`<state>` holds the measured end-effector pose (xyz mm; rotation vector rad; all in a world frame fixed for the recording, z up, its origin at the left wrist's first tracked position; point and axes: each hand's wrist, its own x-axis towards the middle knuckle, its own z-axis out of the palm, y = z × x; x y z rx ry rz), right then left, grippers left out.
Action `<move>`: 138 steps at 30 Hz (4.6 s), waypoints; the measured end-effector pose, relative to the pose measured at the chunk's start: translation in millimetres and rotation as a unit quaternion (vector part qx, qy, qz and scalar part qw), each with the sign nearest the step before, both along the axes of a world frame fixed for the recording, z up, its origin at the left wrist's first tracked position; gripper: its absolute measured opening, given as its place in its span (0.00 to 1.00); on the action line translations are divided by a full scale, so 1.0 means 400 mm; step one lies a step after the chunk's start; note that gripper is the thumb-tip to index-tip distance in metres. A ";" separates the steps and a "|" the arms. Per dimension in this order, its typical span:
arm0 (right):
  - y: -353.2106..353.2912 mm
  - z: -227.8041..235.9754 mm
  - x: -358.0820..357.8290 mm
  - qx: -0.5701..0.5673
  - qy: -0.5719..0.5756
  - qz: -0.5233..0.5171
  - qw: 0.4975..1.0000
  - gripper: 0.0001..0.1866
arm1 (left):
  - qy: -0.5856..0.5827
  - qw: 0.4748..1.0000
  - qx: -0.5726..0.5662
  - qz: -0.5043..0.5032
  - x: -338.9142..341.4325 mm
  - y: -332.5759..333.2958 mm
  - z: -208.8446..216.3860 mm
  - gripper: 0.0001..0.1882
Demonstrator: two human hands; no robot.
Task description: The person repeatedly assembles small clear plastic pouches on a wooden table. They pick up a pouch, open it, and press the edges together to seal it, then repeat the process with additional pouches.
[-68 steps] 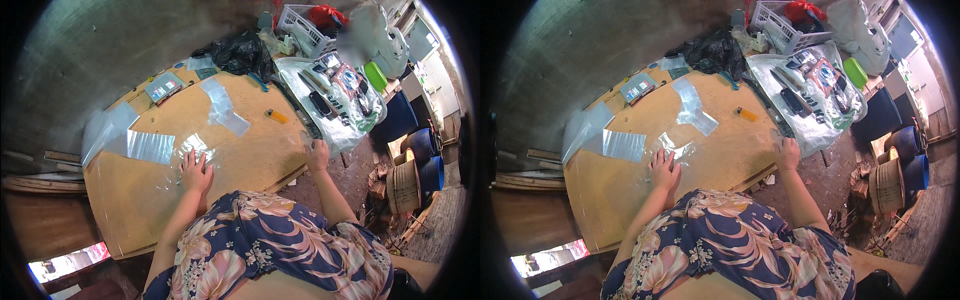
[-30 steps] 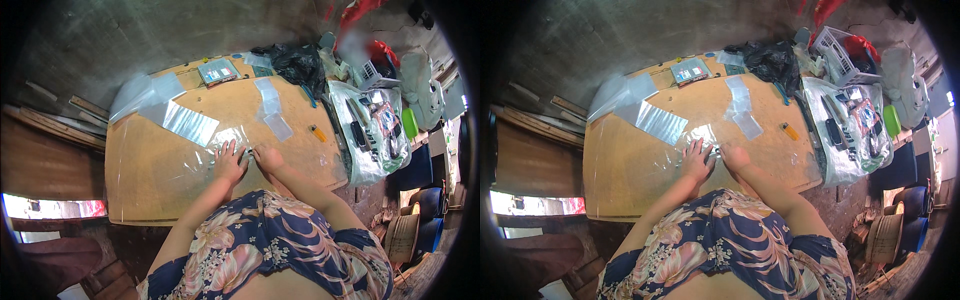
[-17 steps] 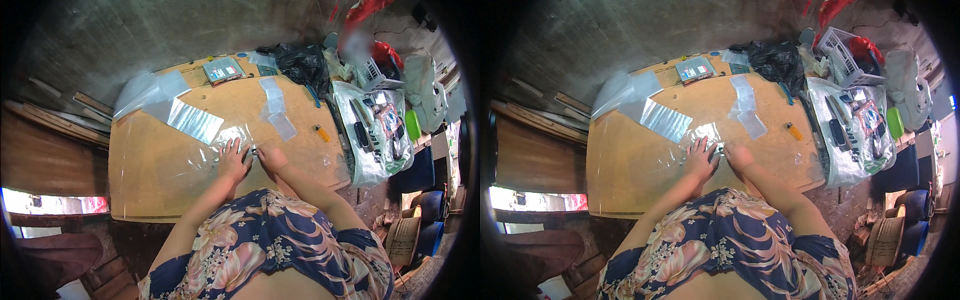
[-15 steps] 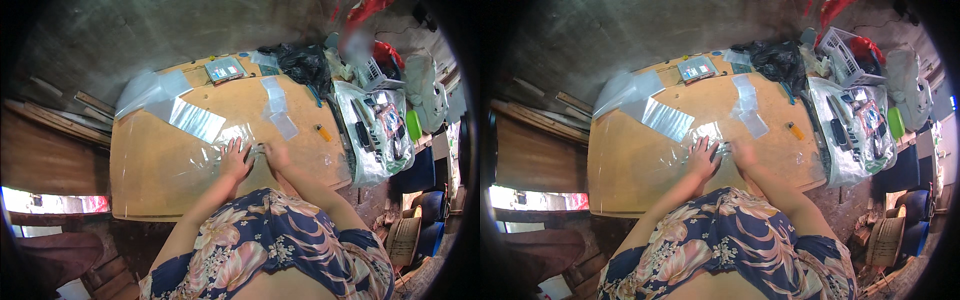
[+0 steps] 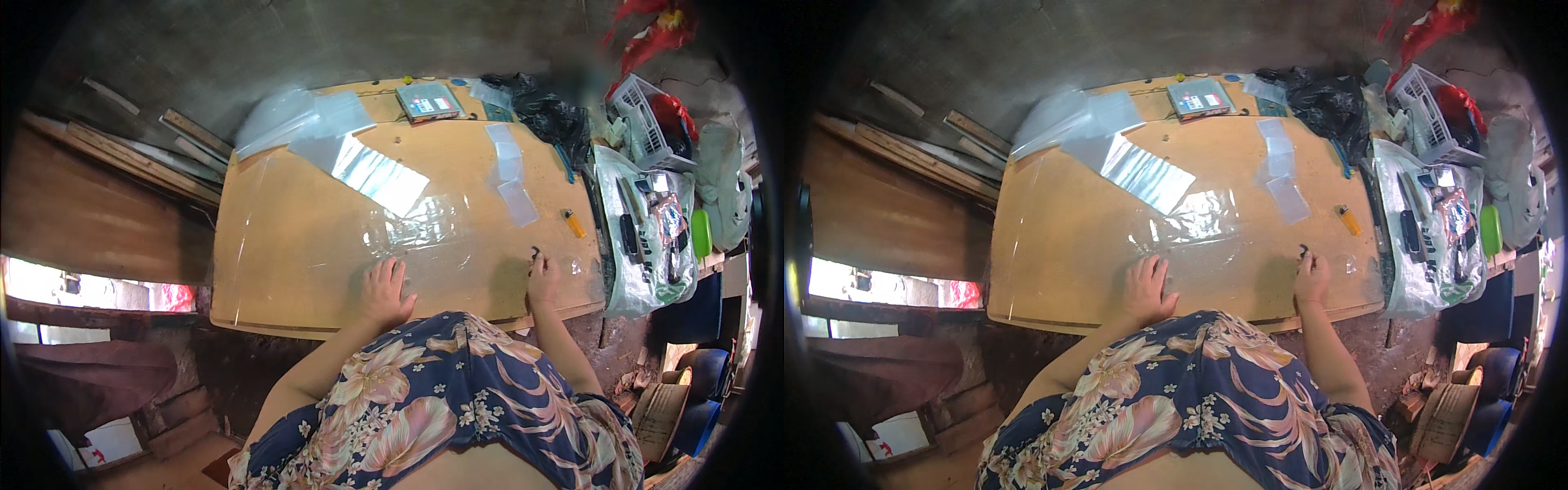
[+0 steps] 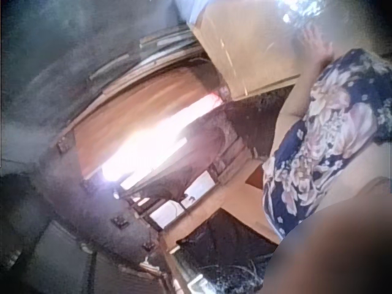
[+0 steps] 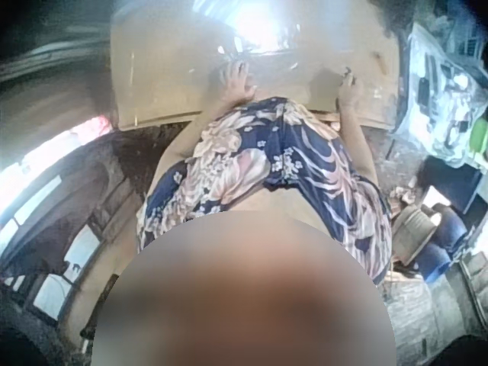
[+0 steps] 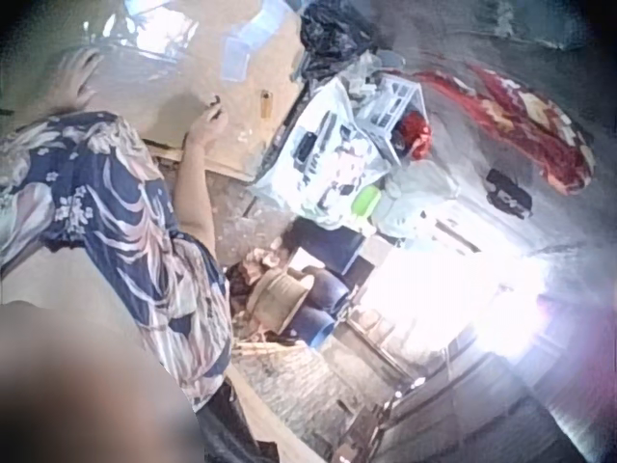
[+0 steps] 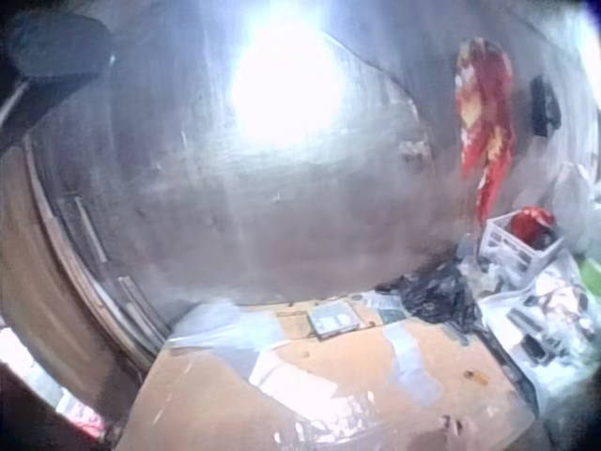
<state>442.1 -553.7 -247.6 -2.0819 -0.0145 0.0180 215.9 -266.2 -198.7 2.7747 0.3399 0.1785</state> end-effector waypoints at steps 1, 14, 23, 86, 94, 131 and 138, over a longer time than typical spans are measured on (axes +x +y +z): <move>0.001 -0.009 0.005 -0.018 -0.015 -0.005 1.000 0.12 | -0.013 1.000 0.001 -0.022 -0.022 0.031 -0.001 0.37; 0.019 -0.038 0.012 -0.023 -0.056 -0.084 0.995 0.14 | 0.089 0.990 0.016 -0.113 -0.254 0.369 0.083 0.35; 0.038 -0.027 0.018 0.009 -0.025 -0.129 0.991 0.15 | 0.095 0.982 0.038 -0.158 -0.307 0.474 0.091 0.31; 0.626 0.260 -0.246 0.222 0.188 0.218 0.931 0.09 | -0.028 0.990 0.091 -0.100 -0.307 0.472 0.053 0.33; 0.064 0.283 -0.080 0.221 0.080 -0.084 0.968 0.06 | 0.042 0.994 0.070 -0.071 -0.234 0.401 0.096 0.30; 0.464 0.410 -0.231 -0.176 -0.144 0.554 0.801 0.21 | -0.091 0.991 -0.096 -0.004 -0.033 0.113 0.310 0.13; 0.627 0.513 -0.188 -0.193 -0.092 0.769 0.602 0.10 | 0.076 0.938 -0.329 0.078 -0.313 0.342 0.420 0.12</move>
